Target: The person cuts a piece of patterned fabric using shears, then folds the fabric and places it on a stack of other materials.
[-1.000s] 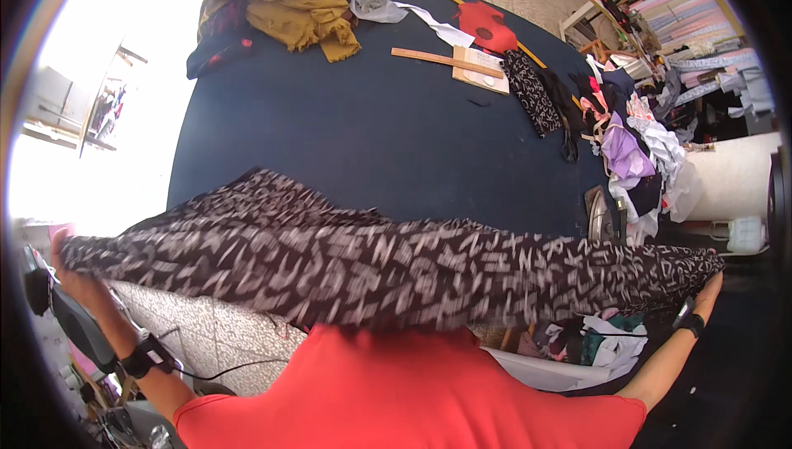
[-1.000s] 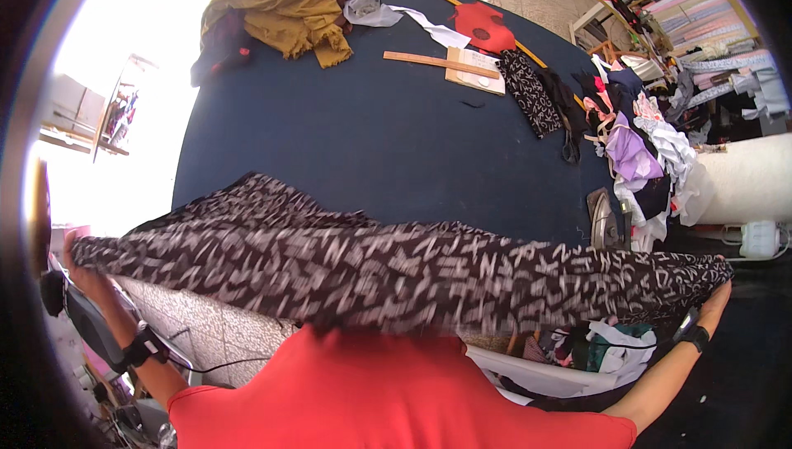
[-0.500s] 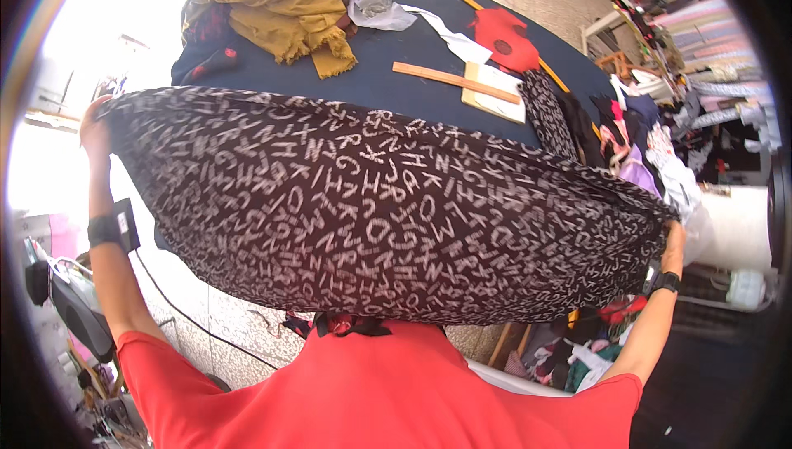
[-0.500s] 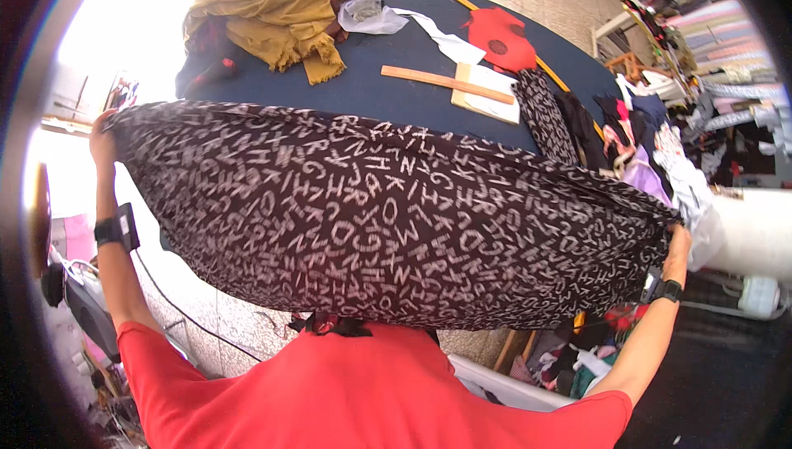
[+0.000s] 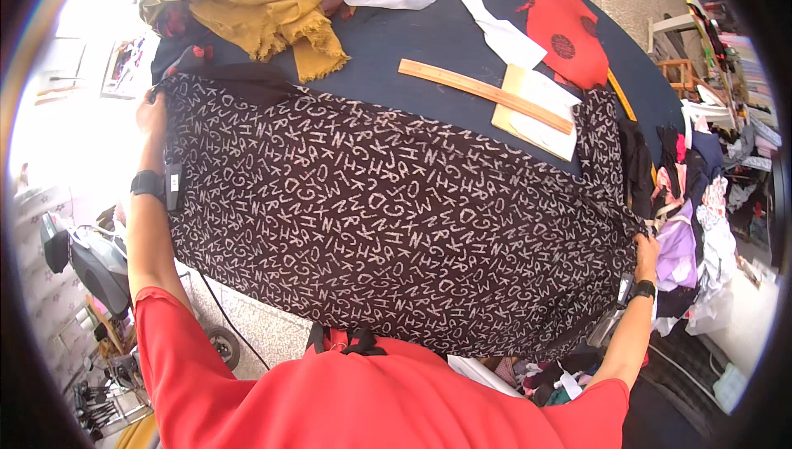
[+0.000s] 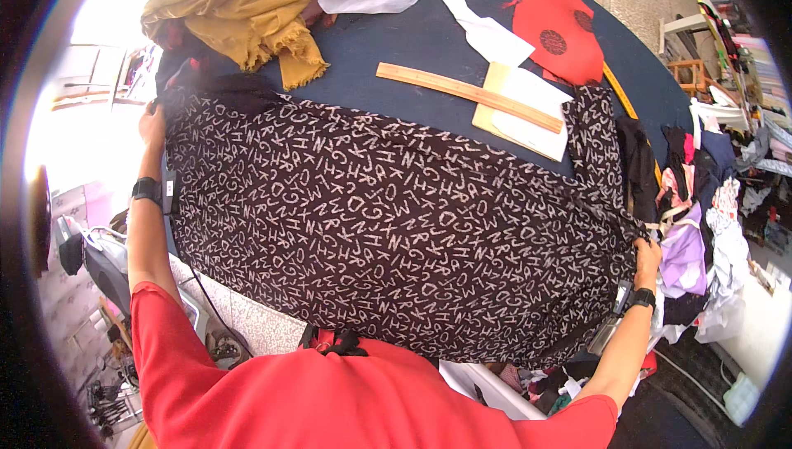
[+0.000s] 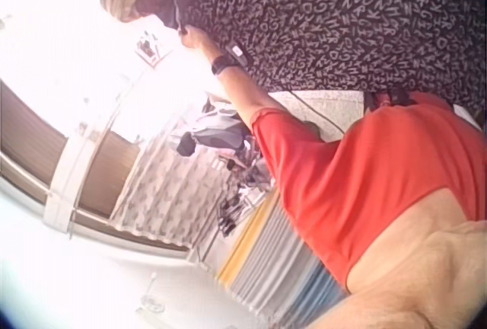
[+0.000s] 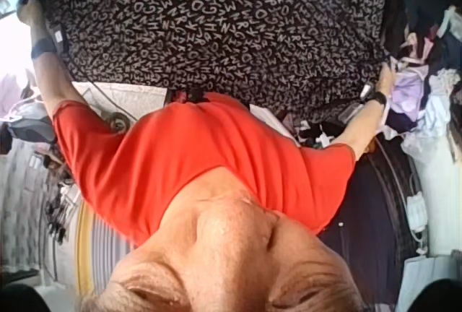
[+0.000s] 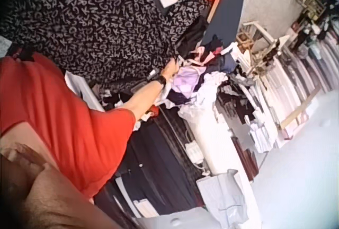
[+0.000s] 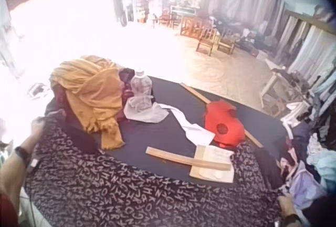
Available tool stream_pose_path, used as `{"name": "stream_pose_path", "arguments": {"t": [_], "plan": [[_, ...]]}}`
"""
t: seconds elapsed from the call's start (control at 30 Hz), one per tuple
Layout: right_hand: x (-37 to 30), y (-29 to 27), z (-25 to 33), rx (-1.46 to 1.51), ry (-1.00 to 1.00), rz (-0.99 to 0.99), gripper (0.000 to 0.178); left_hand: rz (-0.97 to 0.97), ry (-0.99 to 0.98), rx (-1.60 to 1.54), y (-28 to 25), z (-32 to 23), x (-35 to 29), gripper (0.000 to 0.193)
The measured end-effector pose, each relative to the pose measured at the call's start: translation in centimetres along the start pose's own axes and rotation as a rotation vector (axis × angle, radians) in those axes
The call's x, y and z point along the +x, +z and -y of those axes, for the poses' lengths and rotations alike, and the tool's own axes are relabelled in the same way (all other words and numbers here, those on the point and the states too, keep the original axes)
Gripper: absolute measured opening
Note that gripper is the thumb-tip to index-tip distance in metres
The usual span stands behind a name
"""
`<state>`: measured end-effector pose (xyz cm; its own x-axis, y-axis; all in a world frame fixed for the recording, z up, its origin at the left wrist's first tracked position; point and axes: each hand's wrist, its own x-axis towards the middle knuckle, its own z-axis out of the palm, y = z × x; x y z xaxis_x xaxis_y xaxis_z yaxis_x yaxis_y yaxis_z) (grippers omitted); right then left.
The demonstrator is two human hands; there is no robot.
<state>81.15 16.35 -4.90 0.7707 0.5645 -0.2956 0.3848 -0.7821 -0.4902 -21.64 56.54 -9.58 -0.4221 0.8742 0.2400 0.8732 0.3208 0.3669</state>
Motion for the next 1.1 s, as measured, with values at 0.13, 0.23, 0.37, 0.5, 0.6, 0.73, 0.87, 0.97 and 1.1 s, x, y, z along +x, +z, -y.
{"name": "stream_pose_path", "arguments": {"t": [0.13,0.23,0.37,0.5,0.6,0.73,0.87,0.97,1.1], "plan": [[1.4,-0.4,-1.1,-0.086,0.006,-0.031,0.019,0.047,0.004,0.007,-0.4,0.4,0.9,0.034],[1.4,-0.5,-1.2,-0.133,-0.024,-0.096,0.022,0.08,-0.066,-0.174,0.2,0.4,1.0,0.028],[-0.5,0.6,0.9,-0.128,-0.015,-0.089,0.022,0.183,-0.103,-0.358,1.4,1.5,-0.2,0.028],[-4.5,1.6,3.9,-0.483,-0.172,-0.113,0.039,0.363,-0.108,-0.668,-0.8,1.7,-1.6,0.046],[-10.3,5.9,10.0,-0.447,-0.292,-0.088,0.041,0.498,-0.221,-0.519,-4.3,6.6,-1.7,0.054],[-17.7,14.6,17.6,-0.243,-0.479,0.113,0.022,0.603,-0.254,-0.476,-8.2,15.8,-5.0,0.037],[-25.5,26.7,28.3,-0.051,-0.69,0.411,0.013,0.648,-0.22,-0.532,-13.0,25.7,-13.3,0.025],[-32.7,35.1,38.3,-0.005,-0.877,0.556,0.013,0.641,-0.219,-0.366,-19.2,25.3,-19.3,0.02],[-40.6,45.1,49.0,0.004,-1.045,0.678,0.018,0.398,-0.532,-0.568,-20.8,27.9,-26.7,0.03]]}}
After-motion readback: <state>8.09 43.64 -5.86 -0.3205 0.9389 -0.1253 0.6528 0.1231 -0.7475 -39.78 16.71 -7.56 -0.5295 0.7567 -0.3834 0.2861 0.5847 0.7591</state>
